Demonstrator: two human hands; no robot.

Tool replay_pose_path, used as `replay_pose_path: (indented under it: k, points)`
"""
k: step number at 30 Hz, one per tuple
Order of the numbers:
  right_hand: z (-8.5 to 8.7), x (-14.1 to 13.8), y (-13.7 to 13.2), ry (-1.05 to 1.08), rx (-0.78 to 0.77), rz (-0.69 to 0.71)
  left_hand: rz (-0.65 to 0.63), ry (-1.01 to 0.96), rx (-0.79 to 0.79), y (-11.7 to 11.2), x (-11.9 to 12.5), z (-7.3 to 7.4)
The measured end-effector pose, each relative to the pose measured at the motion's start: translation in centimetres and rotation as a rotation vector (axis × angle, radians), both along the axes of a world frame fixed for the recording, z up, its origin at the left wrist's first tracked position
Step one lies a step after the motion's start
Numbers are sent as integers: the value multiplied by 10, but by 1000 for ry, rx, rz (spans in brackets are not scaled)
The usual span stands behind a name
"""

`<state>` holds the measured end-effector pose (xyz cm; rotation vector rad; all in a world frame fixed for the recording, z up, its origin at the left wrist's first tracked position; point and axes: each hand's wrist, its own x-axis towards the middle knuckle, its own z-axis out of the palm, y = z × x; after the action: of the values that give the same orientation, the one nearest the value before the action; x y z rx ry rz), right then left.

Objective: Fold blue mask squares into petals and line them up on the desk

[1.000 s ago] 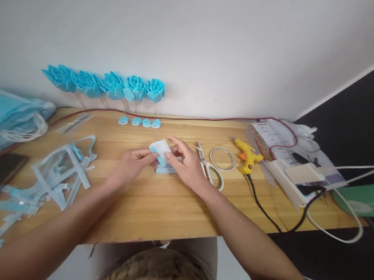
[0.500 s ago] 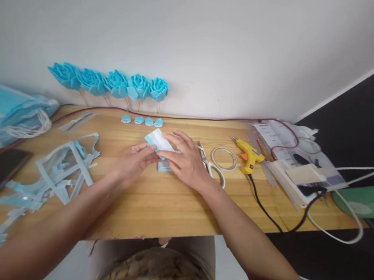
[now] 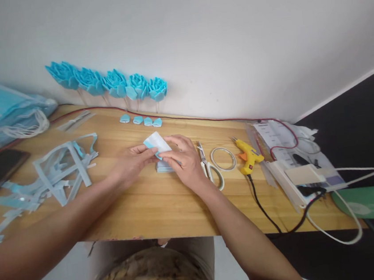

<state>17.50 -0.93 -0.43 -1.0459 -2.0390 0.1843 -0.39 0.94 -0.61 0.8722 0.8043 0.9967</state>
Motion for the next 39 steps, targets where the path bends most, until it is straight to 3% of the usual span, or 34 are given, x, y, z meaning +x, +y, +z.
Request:
replay_pose_path:
  k: [6, 13, 20, 25, 31, 39]
  points:
    - [0, -3, -2, 209, -196, -90, 41, 197, 65, -2, -1, 4]
    - [-6, -2, 0, 420, -447, -63, -14, 222, 65, -3, -1, 4]
    - [-5, -5, -1, 547, -517, -78, -7, 305, 106, -4, -1, 6]
    - [-5, -5, -1, 534, -516, -93, -88, 327, 166, -5, -1, 9]
    - [-9, -5, -1, 583, -588, -6, -13, 330, 211, -3, -2, 7]
    - [1, -6, -3, 576, -660, 22, -70, 308, 231, -1, -1, 6]
